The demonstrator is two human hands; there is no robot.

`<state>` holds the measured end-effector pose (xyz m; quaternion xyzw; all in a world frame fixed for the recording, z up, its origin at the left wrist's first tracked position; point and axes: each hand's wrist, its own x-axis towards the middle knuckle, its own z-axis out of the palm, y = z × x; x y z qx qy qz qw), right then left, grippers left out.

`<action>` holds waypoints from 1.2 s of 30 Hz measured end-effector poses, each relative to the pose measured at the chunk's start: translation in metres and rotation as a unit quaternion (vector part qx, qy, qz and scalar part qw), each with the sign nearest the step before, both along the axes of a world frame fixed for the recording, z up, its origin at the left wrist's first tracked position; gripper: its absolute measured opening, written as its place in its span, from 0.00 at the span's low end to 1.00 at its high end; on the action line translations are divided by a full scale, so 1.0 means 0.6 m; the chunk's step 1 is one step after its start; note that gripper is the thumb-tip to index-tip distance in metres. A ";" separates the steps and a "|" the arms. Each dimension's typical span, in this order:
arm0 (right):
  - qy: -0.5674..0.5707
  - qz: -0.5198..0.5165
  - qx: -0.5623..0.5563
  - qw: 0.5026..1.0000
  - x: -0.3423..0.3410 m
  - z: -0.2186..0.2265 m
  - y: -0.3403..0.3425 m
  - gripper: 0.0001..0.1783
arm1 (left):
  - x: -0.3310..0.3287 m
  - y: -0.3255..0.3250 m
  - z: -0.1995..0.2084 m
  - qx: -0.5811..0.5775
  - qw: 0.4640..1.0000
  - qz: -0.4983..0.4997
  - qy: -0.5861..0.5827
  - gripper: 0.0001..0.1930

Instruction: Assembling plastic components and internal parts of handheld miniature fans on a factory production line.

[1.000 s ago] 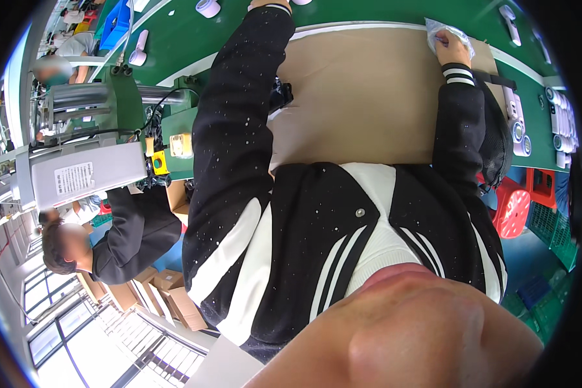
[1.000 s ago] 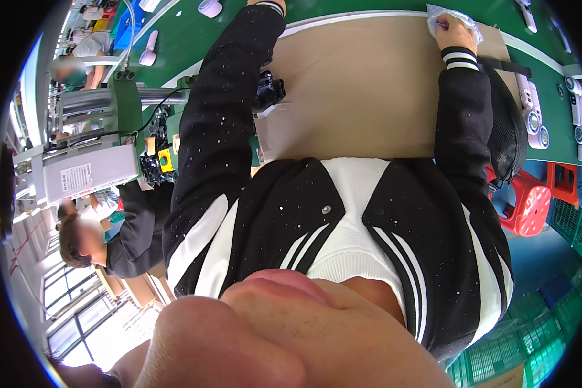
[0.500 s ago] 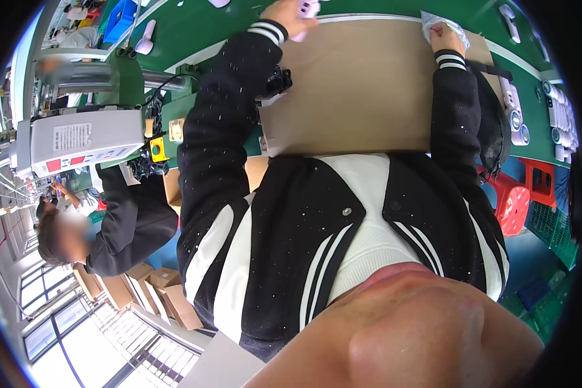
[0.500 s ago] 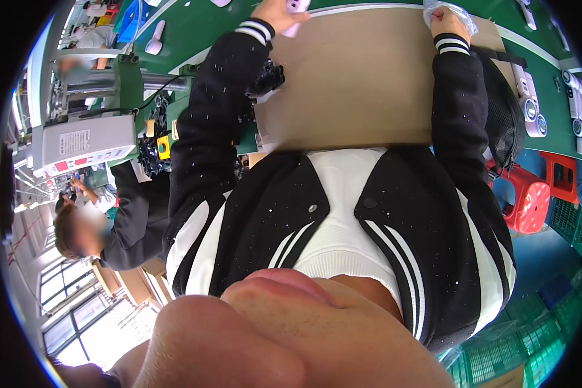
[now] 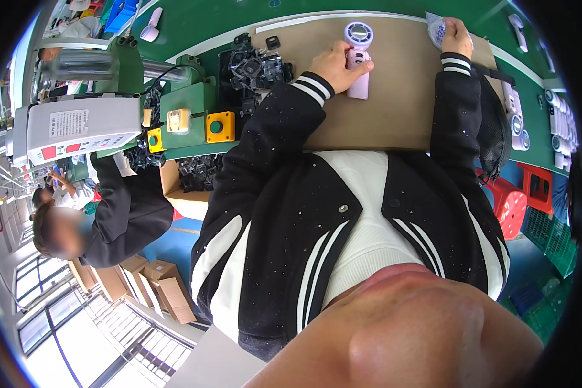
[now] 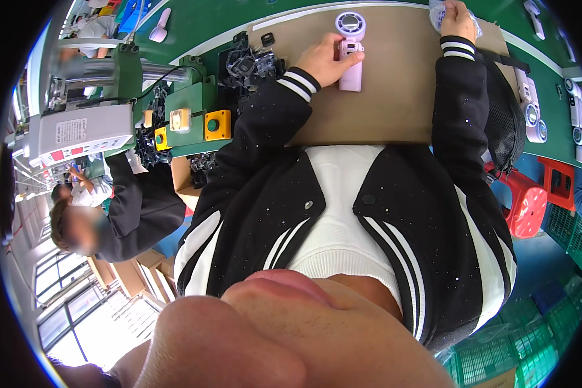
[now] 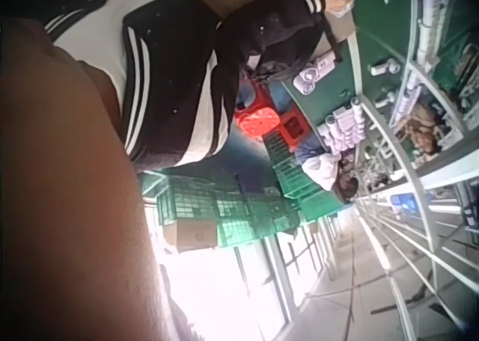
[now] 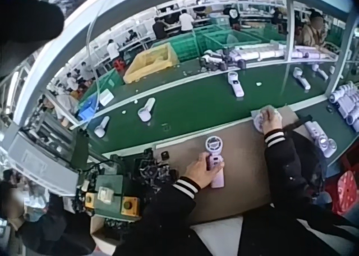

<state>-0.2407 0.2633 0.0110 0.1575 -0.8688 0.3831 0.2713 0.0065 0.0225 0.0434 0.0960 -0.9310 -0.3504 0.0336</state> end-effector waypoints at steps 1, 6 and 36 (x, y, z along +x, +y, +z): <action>0.024 0.023 -0.050 0.998 0.015 0.015 -0.003 0.11 | 0.000 -0.004 0.009 0.003 1.000 -0.004 0.001 0.38; -0.108 0.181 -0.335 0.918 0.042 -0.038 -0.005 0.07 | 0.011 -0.120 0.045 -0.103 0.992 0.055 0.047 0.21; -0.209 0.335 -0.148 0.907 0.295 -0.013 -0.125 0.06 | -0.011 -0.197 -0.018 -0.333 0.939 0.079 -0.045 0.18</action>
